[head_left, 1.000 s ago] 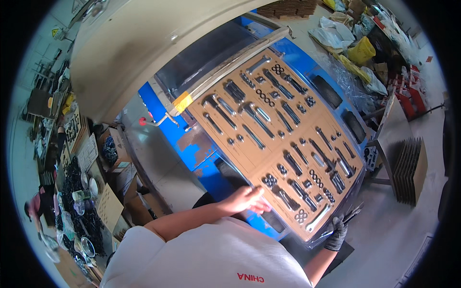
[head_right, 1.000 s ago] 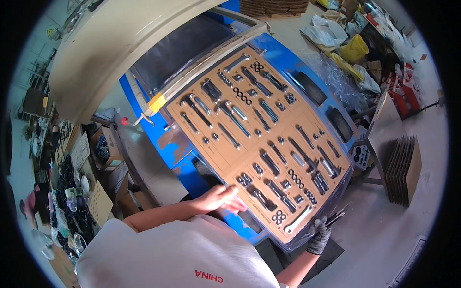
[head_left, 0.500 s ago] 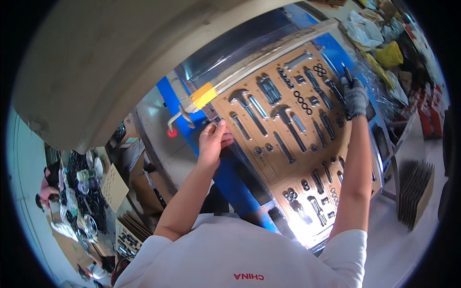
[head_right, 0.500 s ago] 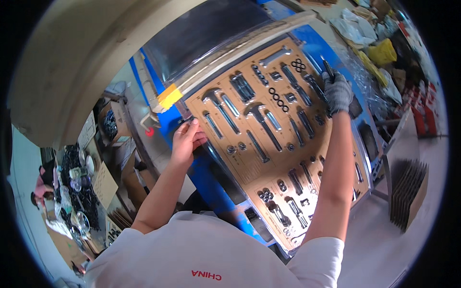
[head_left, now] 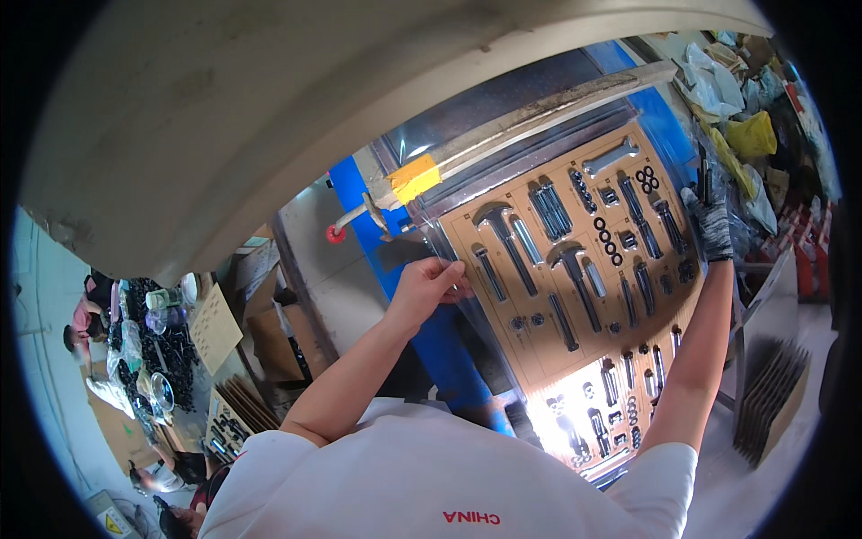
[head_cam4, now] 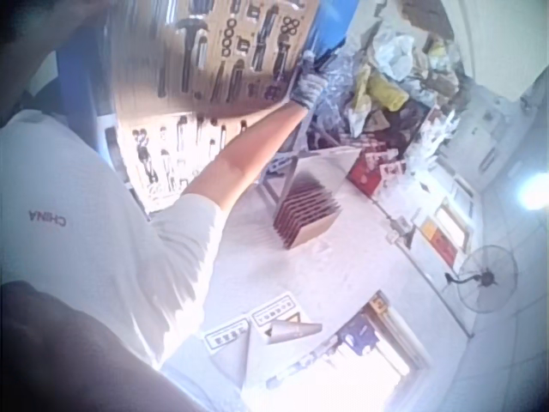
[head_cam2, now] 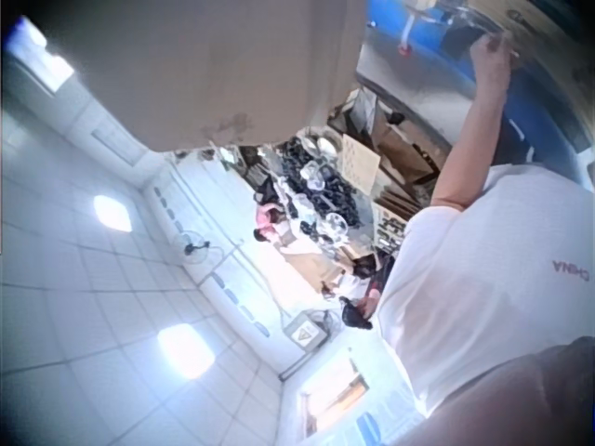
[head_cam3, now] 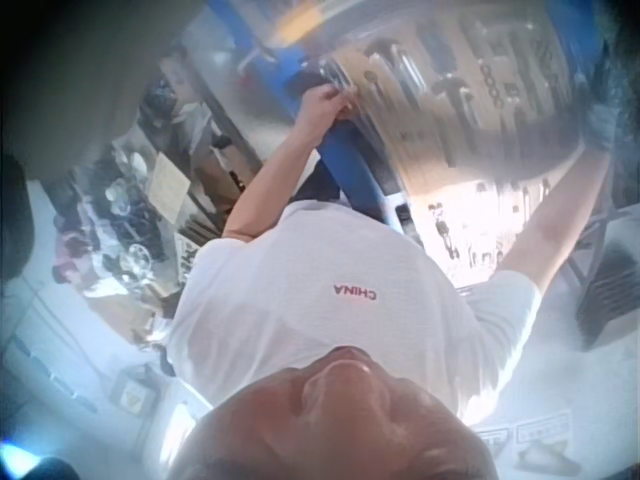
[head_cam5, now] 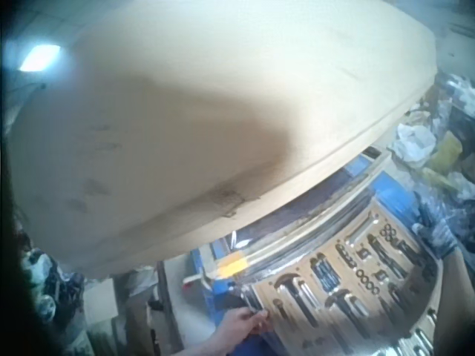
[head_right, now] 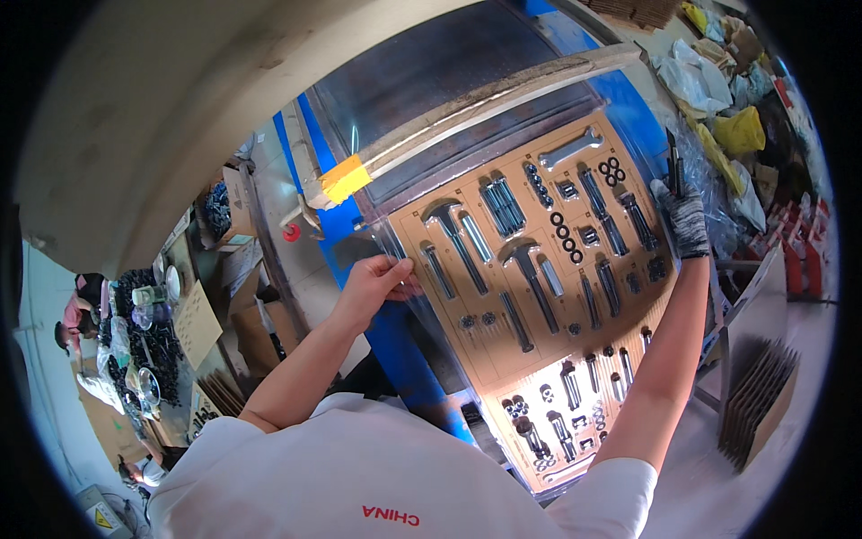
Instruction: The person arranges metal tools and hardware onto a cardboard backing, covers the set with a clear plastic sheet, and uses a heat-sealing machine to enclose the kit. The person repeats this process for multiple tool sets.
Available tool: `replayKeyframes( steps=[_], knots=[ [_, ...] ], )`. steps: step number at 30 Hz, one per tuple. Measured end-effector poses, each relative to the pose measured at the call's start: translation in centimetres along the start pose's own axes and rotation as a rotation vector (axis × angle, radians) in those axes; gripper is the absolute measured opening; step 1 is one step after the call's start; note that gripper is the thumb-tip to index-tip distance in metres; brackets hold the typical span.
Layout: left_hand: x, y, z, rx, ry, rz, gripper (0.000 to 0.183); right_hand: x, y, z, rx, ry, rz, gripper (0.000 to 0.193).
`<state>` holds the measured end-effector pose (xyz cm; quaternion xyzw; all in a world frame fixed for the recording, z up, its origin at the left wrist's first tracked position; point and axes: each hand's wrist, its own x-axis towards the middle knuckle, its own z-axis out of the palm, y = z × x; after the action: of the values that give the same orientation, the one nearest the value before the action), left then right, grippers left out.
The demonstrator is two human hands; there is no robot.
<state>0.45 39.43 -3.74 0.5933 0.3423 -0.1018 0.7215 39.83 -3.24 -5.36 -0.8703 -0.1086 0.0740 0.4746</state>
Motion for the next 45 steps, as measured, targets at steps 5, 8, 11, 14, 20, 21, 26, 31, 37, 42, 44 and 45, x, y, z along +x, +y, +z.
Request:
replayKeyframes(
  steps=[5,8,11,14,20,21,26,31,37,42,44,45],
  knots=[
    [1.1,0.4,-0.1,0.046,-0.072,-0.028,0.038,2.3,2.9,-1.3,0.029,-0.039,0.024,0.027],
    [0.6,0.2,-1.4,0.076,-0.146,-0.078,0.038,3.5,3.5,-2.5,-0.059,-0.104,0.153,0.03],
    [-0.8,2.1,-6.2,0.111,-0.222,-0.069,0.041,2.6,1.3,-3.6,-0.324,-0.046,0.265,0.037],
    [-2.3,7.7,-14.0,0.02,0.016,0.273,0.048,-0.7,-4.7,-2.3,-0.177,0.352,0.001,0.041],
    [-3.5,12.8,-14.8,0.206,0.74,0.997,0.027,-6.9,-21.6,15.3,-0.179,0.222,-0.611,0.022],
    [-4.2,11.8,-13.4,0.091,0.548,0.989,0.021,-6.9,-23.1,18.5,-0.313,0.024,-0.398,0.024],
    [-0.6,10.2,-13.0,0.596,0.659,0.738,0.018,-7.4,-24.4,27.1,-0.841,-0.003,-0.156,0.045],
    [6.5,11.0,-15.8,1.025,0.898,0.379,0.026,-8.3,-25.4,24.0,-0.783,-0.293,-0.267,0.037],
    [6.3,10.4,-15.5,0.835,0.835,0.375,0.046,-10.7,-29.3,23.0,-1.102,-0.615,-0.789,0.036],
    [6.5,10.3,-15.3,0.822,0.831,0.405,0.045,-10.9,-28.6,24.0,-1.15,-0.72,-0.727,0.038],
    [6.8,10.0,-15.4,0.855,0.868,0.414,0.043,-10.4,-27.0,23.4,-1.08,-0.587,-0.86,0.039],
    [7.0,10.0,-15.7,0.872,0.887,0.425,0.041,-9.5,-26.0,22.8,-1.074,-0.6,-0.85,0.041]
  ],
)
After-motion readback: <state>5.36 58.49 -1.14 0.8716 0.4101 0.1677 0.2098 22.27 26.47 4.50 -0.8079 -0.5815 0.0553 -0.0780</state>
